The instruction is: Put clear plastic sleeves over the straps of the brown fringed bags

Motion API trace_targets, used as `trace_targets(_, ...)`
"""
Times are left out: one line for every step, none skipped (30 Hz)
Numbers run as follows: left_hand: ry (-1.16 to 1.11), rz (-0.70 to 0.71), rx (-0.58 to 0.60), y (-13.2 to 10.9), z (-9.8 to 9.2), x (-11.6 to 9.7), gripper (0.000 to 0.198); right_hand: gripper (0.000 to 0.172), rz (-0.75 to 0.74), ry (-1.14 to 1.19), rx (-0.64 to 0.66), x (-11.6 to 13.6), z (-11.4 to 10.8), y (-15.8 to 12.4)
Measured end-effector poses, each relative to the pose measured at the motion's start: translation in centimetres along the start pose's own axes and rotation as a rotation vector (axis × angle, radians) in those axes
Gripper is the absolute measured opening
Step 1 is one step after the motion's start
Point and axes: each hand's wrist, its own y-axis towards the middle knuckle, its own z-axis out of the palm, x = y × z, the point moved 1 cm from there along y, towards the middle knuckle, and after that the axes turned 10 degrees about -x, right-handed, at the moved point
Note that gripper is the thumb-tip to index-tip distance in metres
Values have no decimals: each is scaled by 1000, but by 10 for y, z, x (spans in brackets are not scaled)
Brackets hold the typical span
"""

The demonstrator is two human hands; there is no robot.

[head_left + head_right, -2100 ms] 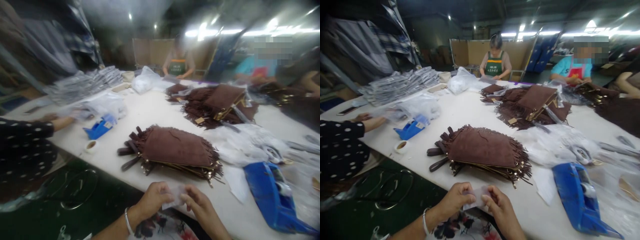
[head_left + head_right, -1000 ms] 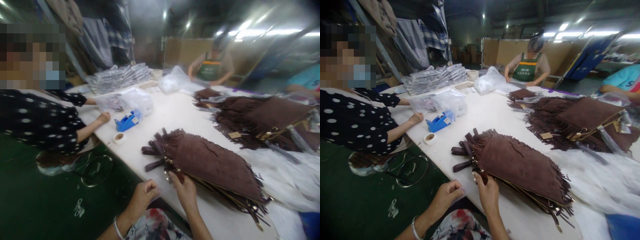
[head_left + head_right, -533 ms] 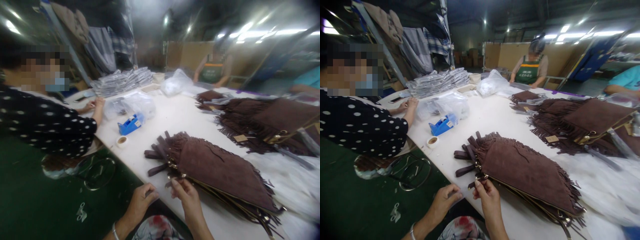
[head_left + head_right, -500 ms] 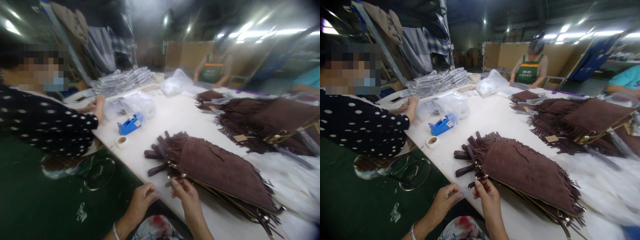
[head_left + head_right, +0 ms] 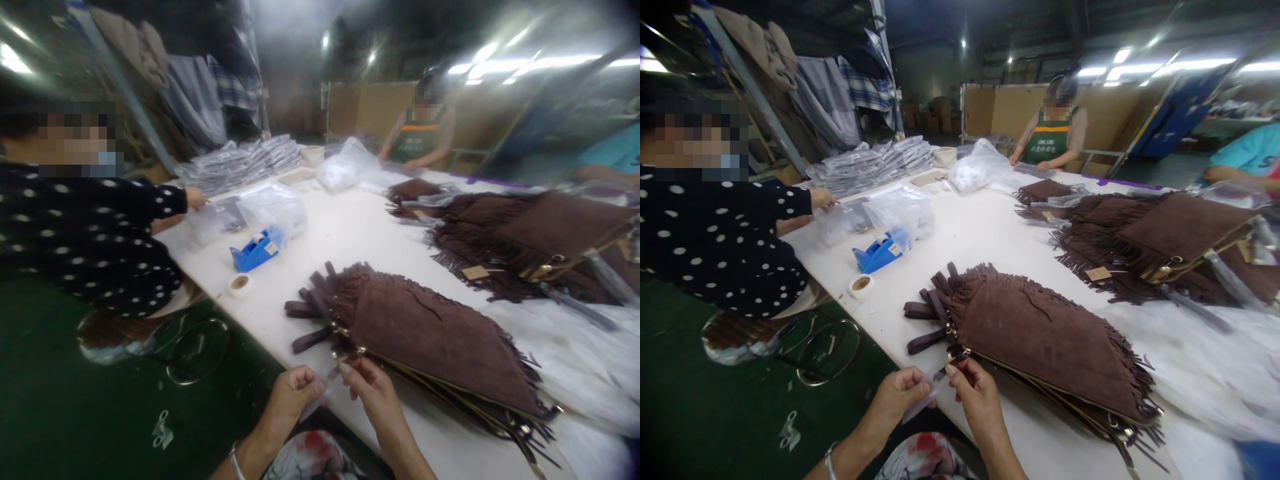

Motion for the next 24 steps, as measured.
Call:
trace_targets(-18,-6,-1,-1,4,-2,45,34,-4,-7,7,0,-1,1)
trace_targets(-35,-13,-1,-1,7,-3,46,33,-9,-15,13,0,-2,1)
trace_targets(-43,-20,-1,-1,10,-4,47,33,-14,-23,19,0,-3,1)
trace_targets(-44,-23,2,-1,12,-4,46,33,-19,-26,18,0,-4,1)
trace_targets(-36,-20,6,0,14,-4,45,33,-23,-26,11,0,-4,1)
trace_targets(-21,-10,12,1,16,-3,43,35,-27,-21,-4,0,-5,0)
trace_targets(-4,3,19,3,17,-1,41,37,-31,-9,-29,-1,-7,-1)
trace_targets(10,17,25,4,17,0,40,39,-30,10,-58,-2,-8,-3)
trace_targets(16,29,27,6,18,2,39,42,-22,32,-85,-4,-9,-5)
trace_targets(18,38,27,8,19,3,39,44,-9,53,-104,-6,-10,-7)
trace_targets(14,44,24,9,21,4,39,45,8,71,-112,-9,-11,-9)
trace_targets(8,49,19,10,23,5,39,46,27,82,-112,-13,-12,-12)
trace_targets(4,55,16,10,25,4,38,46,42,86,-107,-16,-12,-14)
trace_targets(2,61,12,9,28,4,37,45,51,83,-103,-19,-13,-16)
trace_targets(1,67,10,9,31,3,36,45,55,75,-103,-22,-14,-18)
trace_targets(1,72,7,7,34,2,34,44,56,63,-108,-24,-14,-19)
trace_targets(4,76,3,6,37,1,34,43,57,47,-116,-26,-15,-20)
trace_targets(10,84,-1,5,40,0,33,43,55,30,-126,-27,-16,-21)
trace_targets(15,94,-6,4,42,-1,33,42,50,12,-139,-27,-16,-22)
trace_targets(20,104,-9,3,43,0,33,40,42,-7,-152,-26,-17,-22)
trace_targets(24,114,-10,2,45,0,34,39,27,-27,-163,-24,-18,-22)
trace_targets(26,123,-13,1,46,0,35,38,8,-47,-172,-22,-19,-23)
trace_targets(28,131,-15,1,47,1,36,37,-10,-68,-179,-20,-19,-23)
trace_targets(28,137,-19,0,47,2,36,36,-26,-88,-185,-18,-20,-24)
